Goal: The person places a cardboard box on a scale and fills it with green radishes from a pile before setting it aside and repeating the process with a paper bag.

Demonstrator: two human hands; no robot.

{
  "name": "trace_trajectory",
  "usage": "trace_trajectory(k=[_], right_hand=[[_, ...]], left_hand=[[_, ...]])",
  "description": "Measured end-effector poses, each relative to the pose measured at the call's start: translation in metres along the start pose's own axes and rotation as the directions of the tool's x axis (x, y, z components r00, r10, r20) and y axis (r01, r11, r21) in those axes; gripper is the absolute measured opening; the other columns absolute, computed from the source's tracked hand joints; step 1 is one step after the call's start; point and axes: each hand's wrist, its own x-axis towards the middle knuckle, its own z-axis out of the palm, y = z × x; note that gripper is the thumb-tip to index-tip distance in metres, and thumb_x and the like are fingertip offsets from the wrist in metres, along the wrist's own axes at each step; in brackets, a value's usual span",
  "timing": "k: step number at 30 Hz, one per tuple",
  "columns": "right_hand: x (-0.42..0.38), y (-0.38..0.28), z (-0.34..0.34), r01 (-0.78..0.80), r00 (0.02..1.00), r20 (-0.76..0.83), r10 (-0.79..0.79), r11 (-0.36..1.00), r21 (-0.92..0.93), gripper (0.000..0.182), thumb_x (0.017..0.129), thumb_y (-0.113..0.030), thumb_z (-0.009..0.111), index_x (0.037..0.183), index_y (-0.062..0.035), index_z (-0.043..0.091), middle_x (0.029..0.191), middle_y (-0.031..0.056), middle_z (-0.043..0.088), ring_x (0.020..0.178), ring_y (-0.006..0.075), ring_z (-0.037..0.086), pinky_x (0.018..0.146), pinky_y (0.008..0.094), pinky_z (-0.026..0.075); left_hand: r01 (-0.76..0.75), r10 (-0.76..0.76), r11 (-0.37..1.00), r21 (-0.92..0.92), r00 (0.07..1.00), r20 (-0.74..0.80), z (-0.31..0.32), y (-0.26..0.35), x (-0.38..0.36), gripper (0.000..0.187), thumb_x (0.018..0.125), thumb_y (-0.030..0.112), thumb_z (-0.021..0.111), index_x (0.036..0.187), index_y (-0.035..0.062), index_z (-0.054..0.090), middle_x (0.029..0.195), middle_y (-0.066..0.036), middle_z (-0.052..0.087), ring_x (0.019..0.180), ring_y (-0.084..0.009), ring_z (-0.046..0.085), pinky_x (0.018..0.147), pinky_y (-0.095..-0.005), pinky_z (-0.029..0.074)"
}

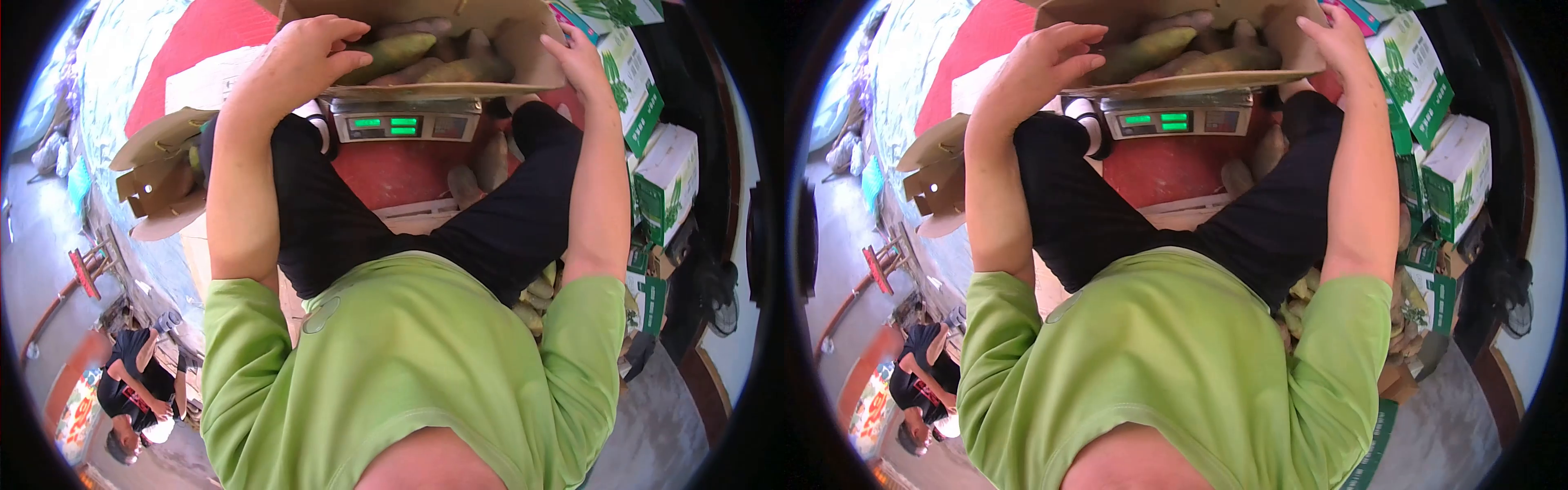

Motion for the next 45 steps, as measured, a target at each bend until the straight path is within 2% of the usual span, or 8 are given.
trace_trajectory(k=[8, 16, 18, 21, 28, 29, 35, 45], right_hand=[[0.003, -0.001, -0.004, -0.037, 0.997, 0.065, 0.032, 0.997, 0.068, 0.053, 0.082, -0.021, 0.07, 0.126, 0.0009, 0.051, 0.115, 0.0147, 0.061, 0.101, 0.0196, 0.06, 0.087, 0.0313, 0.047], [0.015, 0.007, -0.006, -0.04, 0.992, 0.12, 0.037, 0.999, 0.023, 0.045, 0.084, -0.02, 0.067, 0.122, 0.0006, 0.054, 0.111, 0.0115, 0.063, 0.098, 0.0184, 0.06, 0.084, 0.0299, 0.045], [0.013, 0.001, -0.002, -0.019, 0.994, 0.105, 0.019, 1.0, -0.006, 0.044, 0.084, -0.02, 0.067, 0.121, 0.0004, 0.054, 0.109, 0.0114, 0.063, 0.096, 0.018, 0.06, 0.084, 0.0298, 0.046], [0.019, 0.005, -0.002, -0.04, 0.992, 0.118, 0.04, 0.999, -0.002, 0.044, 0.084, -0.02, 0.067, 0.121, 0.0007, 0.054, 0.108, 0.0112, 0.064, 0.095, 0.0182, 0.061, 0.084, 0.0304, 0.046], [0.02, 0.014, -0.005, -0.026, 0.994, 0.1, 0.034, 0.996, -0.082, 0.043, 0.084, -0.019, 0.066, 0.12, 0.001, 0.055, 0.107, 0.0113, 0.064, 0.094, 0.0181, 0.061, 0.084, 0.0311, 0.046], [0.02, 0.015, -0.006, -0.03, 0.994, 0.102, 0.039, 0.996, -0.085, 0.042, 0.084, -0.019, 0.066, 0.12, 0.0008, 0.055, 0.107, 0.0113, 0.065, 0.094, 0.0181, 0.061, 0.084, 0.0312, 0.046], [0.022, 0.018, -0.004, -0.034, 0.993, 0.106, 0.047, 0.992, -0.122, 0.04, 0.086, -0.023, 0.064, 0.118, -0.001, 0.056, 0.107, 0.0094, 0.065, 0.096, 0.0181, 0.061, 0.086, 0.0307, 0.045], [0.03, 0.034, -0.006, -0.025, 0.995, 0.091, 0.038, 0.99, -0.141, 0.042, 0.086, -0.022, 0.065, 0.12, -0.0012, 0.055, 0.108, 0.0091, 0.064, 0.097, 0.0183, 0.061, 0.086, 0.0316, 0.045]], left_hand=[[0.02, -0.071, 0.989, -0.148, 0.932, -0.354, -0.057, -0.027, -0.059, 0.034, 0.084, 0.01, 0.064, 0.117, 0.0042, 0.062, 0.111, -0.009, 0.066, 0.102, -0.0172, 0.062, 0.087, -0.0286, 0.048], [0.531, -0.402, 0.803, -0.269, 0.15, -0.903, -0.055, -0.13, -0.246, 0.069, 0.083, 0.022, 0.071, 0.136, -0.0057, 0.037, 0.141, -0.021, 0.035, 0.125, -0.0306, 0.042, 0.105, -0.0394, 0.033], [0.425, -0.596, 0.687, -0.589, -0.134, -0.792, -0.035, -0.149, -0.283, 0.084, 0.08, 0.026, 0.074, 0.14, -0.006, 0.027, 0.143, -0.022, 0.031, 0.131, -0.0322, 0.033, 0.108, -0.039, 0.029], [0.177, -0.846, 0.421, -0.889, -0.275, -0.456, -0.003, -0.174, -0.308, 0.095, 0.078, 0.036, 0.075, 0.144, -0.0018, 0.019, 0.147, -0.022, 0.021, 0.132, -0.0382, 0.029, 0.103, -0.057, 0.031], [0.183, -0.998, -0.038, -0.982, -0.056, 0.028, 0.016, -0.209, -0.302, 0.077, 0.081, 0.046, 0.07, 0.131, -0.0001, 0.036, 0.13, -0.02, 0.031, 0.107, -0.0337, 0.045, 0.081, -0.0607, 0.049], [0.193, -0.995, -0.086, -0.977, -0.066, 0.074, 0.015, -0.213, -0.304, 0.044, 0.086, 0.032, 0.064, 0.114, 0.0012, 0.048, 0.097, -0.013, 0.045, 0.079, -0.0205, 0.05, 0.07, -0.0519, 0.055], [0.289, -0.998, -0.037, -0.957, -0.057, 0.022, 0.02, -0.218, -0.328, 0.008, 0.082, 0.007, 0.047, 0.088, 0.007, 0.052, 0.051, 0.005, 0.031, 0.038, -0.0079, 0.028, 0.058, -0.0422, 0.056], [0.306, -0.993, 0.013, -0.952, -0.106, -0.048, 0.026, -0.203, -0.418, 0.022, 0.079, 0.005, 0.053, 0.1, 0.0006, 0.055, 0.086, -0.015, 0.063, 0.068, -0.0284, 0.065, 0.058, -0.0423, 0.056]])
